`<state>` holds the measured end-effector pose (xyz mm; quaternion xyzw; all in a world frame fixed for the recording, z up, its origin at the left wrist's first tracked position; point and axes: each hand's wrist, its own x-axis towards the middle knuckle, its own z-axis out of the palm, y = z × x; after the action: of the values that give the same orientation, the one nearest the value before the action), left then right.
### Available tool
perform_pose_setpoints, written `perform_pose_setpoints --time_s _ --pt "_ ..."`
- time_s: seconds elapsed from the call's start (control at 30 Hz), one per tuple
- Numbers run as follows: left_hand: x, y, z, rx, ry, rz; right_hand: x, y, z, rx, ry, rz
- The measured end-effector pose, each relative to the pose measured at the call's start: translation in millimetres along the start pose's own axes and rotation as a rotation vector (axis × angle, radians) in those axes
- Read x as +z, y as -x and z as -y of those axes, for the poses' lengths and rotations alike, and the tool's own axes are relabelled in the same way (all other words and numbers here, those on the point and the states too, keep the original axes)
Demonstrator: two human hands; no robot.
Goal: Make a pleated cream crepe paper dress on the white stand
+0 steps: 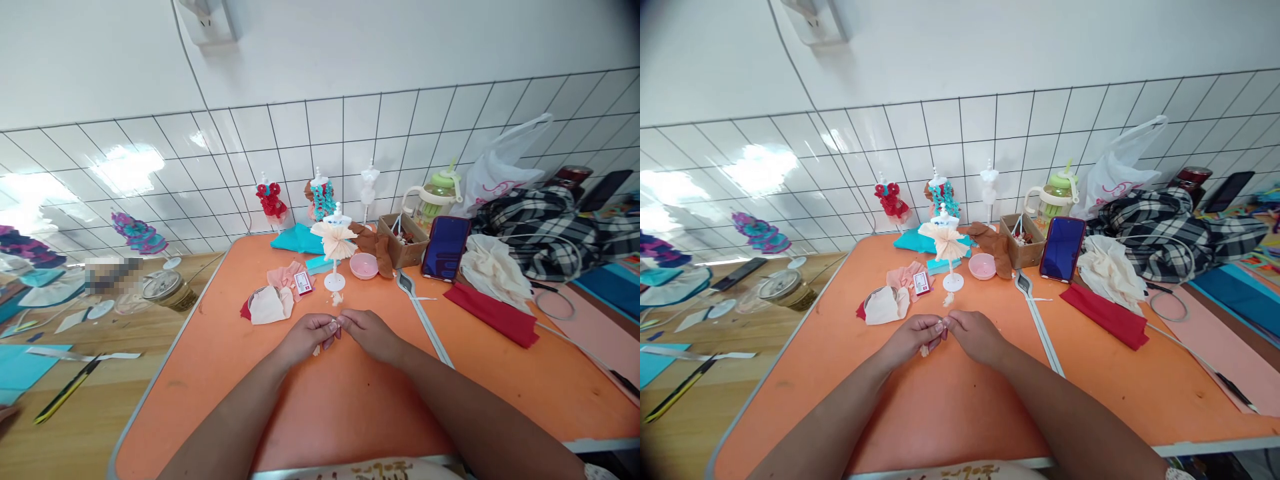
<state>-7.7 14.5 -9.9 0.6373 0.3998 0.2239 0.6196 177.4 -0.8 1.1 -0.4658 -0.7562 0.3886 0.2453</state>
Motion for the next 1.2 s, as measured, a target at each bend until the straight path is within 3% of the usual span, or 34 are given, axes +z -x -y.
perform_pose_setpoints --time_s 0.17,0.27,0.37,0.47,0.57,0.7,0.8,0.9,1.03,1.13,1.2 --pt "1.2 -1.1 -0.9 0.001 0.075 -0.054 -12.7 -3.8 -11.1 0.056 0.080 -0.030" --pt "0.5 -0.5 -3.0 0.043 0.298 -0.065 -29.0 -5.2 -27.3 0.142 0.300 -0.084" --pt "-1.5 1.8 -6.3 0.090 0.572 -0.017 -39.3 -4.8 -41.9 0.188 0.519 -0.059" --pt "-4.2 4.3 -9.2 0.137 0.746 0.029 -34.8 -8.7 -44.9 0.143 0.613 -0.136" --pt "-7.2 5.8 -10.0 0.157 0.810 0.051 -18.8 -21.6 -39.5 0.002 0.650 -0.239" --pt "-11.4 6.8 -7.4 0.153 0.848 0.055 -1.3 -38.8 -37.4 -0.005 0.738 -0.111" --pt "-13.3 6.4 -4.4 0.133 0.847 0.030 -8.0 -36.0 -38.9 -0.007 0.749 -0.100" --pt "-12.0 4.2 -1.6 0.097 0.808 -0.091 -41.3 -22.9 -36.3 -0.142 0.656 -0.312" --pt "-7.3 -0.1 2.6 0.011 0.725 -0.182 -118.0 -16.4 -35.8 -0.164 0.537 -0.830" --pt "-5.2 -2.2 6.0 -0.011 0.678 -0.162 -167.0 -26.6 -43.7 -0.051 0.543 -0.930" --pt "-4.8 -2.8 8.0 -0.006 0.670 -0.149 -177.5 -34.6 -48.0 0.013 0.591 -0.893"
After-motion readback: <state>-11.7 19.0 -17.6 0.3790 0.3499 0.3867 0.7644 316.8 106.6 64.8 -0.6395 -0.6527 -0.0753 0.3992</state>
